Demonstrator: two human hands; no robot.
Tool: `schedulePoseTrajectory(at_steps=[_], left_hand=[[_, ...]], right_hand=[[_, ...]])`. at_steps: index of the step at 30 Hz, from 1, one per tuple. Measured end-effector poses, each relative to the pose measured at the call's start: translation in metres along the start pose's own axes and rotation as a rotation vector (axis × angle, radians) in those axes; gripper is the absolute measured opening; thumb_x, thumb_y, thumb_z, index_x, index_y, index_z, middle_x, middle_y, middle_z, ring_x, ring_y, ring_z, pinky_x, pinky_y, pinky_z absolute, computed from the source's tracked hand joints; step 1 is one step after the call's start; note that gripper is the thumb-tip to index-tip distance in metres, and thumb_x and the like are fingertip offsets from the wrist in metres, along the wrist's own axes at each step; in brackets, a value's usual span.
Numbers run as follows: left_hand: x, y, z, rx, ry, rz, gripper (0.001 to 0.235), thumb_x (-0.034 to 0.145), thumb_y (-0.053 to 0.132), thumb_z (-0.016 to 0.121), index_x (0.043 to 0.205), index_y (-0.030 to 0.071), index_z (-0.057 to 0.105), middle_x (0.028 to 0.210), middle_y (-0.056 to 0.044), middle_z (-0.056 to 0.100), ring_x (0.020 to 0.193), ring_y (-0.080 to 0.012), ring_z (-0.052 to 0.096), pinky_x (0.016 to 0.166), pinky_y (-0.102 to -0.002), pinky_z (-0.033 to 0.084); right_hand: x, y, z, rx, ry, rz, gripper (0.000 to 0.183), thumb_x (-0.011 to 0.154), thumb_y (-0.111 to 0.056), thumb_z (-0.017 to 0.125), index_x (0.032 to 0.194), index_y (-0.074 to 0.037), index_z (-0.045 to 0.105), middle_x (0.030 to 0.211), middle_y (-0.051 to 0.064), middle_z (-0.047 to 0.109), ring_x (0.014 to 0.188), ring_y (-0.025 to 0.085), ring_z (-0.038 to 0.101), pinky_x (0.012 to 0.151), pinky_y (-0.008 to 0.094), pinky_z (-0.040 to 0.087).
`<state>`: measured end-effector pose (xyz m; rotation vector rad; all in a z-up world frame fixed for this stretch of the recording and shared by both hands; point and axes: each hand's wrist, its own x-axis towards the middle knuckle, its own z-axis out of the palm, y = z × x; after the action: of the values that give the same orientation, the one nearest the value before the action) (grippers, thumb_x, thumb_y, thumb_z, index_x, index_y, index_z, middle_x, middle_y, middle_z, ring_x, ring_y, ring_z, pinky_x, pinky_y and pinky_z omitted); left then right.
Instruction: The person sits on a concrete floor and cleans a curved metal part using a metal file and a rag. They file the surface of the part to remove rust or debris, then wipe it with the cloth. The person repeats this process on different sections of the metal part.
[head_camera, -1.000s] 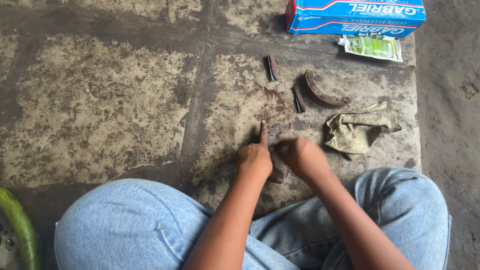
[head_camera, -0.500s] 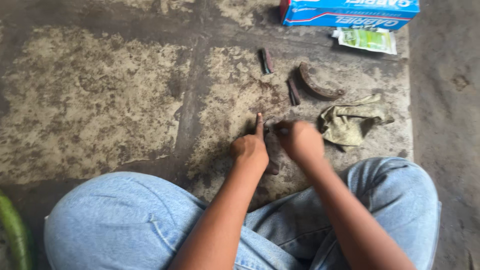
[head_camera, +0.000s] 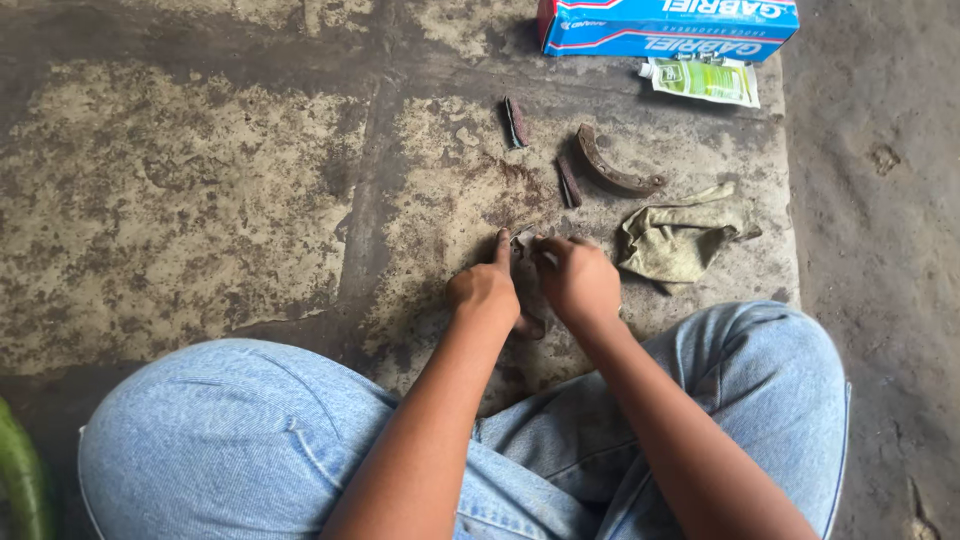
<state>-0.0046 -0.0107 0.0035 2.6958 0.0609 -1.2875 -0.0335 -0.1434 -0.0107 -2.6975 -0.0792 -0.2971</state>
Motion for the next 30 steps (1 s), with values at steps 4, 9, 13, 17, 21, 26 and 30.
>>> schedulePoseTrajectory(at_steps=[4,9,13,17,21,26,30], left_hand=[[0.008,0.001,0.002,-0.028,0.073,0.003,0.128,0.087,0.032,0.082,0.165,0.032,-0.019,0.144,-0.018,0.061,0.124,-0.032,0.065,0.098,-0.046,0.054],[0.008,0.003,0.001,-0.024,0.033,-0.034,0.135,0.082,0.036,0.086,0.166,0.034,-0.02,0.144,-0.016,0.063,0.124,-0.0301,0.068,0.098,-0.044,0.057],[0.002,0.002,-0.002,-0.041,-0.001,-0.022,0.144,0.074,0.049,0.093,0.164,0.032,-0.018,0.147,-0.014,0.057,0.131,-0.0317,0.06,0.103,-0.046,0.052],[0.008,0.001,0.004,-0.066,0.08,-0.005,0.132,0.081,0.039,0.086,0.166,0.035,-0.015,0.145,-0.015,0.061,0.129,-0.0328,0.063,0.102,-0.048,0.052],[0.014,-0.001,0.004,-0.063,-0.017,-0.007,0.146,0.073,0.05,0.094,0.164,0.031,-0.019,0.149,-0.014,0.056,0.133,-0.0313,0.059,0.108,-0.045,0.049],[0.008,0.004,-0.004,-0.064,0.052,-0.009,0.131,0.084,0.034,0.085,0.165,0.033,-0.017,0.147,-0.016,0.058,0.131,-0.0329,0.061,0.105,-0.048,0.051],[-0.009,0.0,-0.006,-0.061,-0.014,0.004,0.146,0.074,0.053,0.095,0.163,0.03,-0.018,0.151,-0.016,0.051,0.135,-0.0336,0.054,0.109,-0.047,0.046]], right_hand=[[-0.003,-0.003,-0.001,-0.05,-0.138,-0.042,0.02,0.089,-0.031,0.071,0.106,-0.024,0.079,0.09,0.015,0.071,0.075,0.037,0.071,0.065,0.047,0.057],[-0.005,0.0,0.005,-0.082,-0.109,-0.092,0.023,0.088,-0.029,0.07,0.109,-0.02,0.077,0.093,0.015,0.072,0.076,0.037,0.071,0.063,0.048,0.057],[-0.004,0.004,0.002,-0.043,-0.123,-0.014,0.026,0.086,-0.034,0.073,0.109,-0.024,0.078,0.09,0.016,0.072,0.077,0.039,0.07,0.066,0.05,0.056],[-0.012,-0.008,0.0,-0.052,-0.183,-0.016,0.021,0.087,-0.031,0.072,0.107,-0.026,0.079,0.09,0.016,0.073,0.079,0.039,0.071,0.069,0.049,0.057],[0.012,0.002,-0.005,0.016,-0.147,0.17,0.025,0.083,-0.032,0.072,0.106,-0.026,0.079,0.093,0.015,0.074,0.081,0.039,0.072,0.067,0.05,0.057],[-0.004,0.009,0.017,-0.175,-0.178,-0.003,0.032,0.084,-0.038,0.075,0.098,-0.01,0.071,0.088,0.02,0.072,0.078,0.038,0.072,0.068,0.048,0.058],[0.008,0.017,0.013,0.004,-0.027,0.162,0.024,0.091,-0.038,0.072,0.103,-0.018,0.077,0.089,0.019,0.073,0.079,0.04,0.071,0.068,0.051,0.056]])
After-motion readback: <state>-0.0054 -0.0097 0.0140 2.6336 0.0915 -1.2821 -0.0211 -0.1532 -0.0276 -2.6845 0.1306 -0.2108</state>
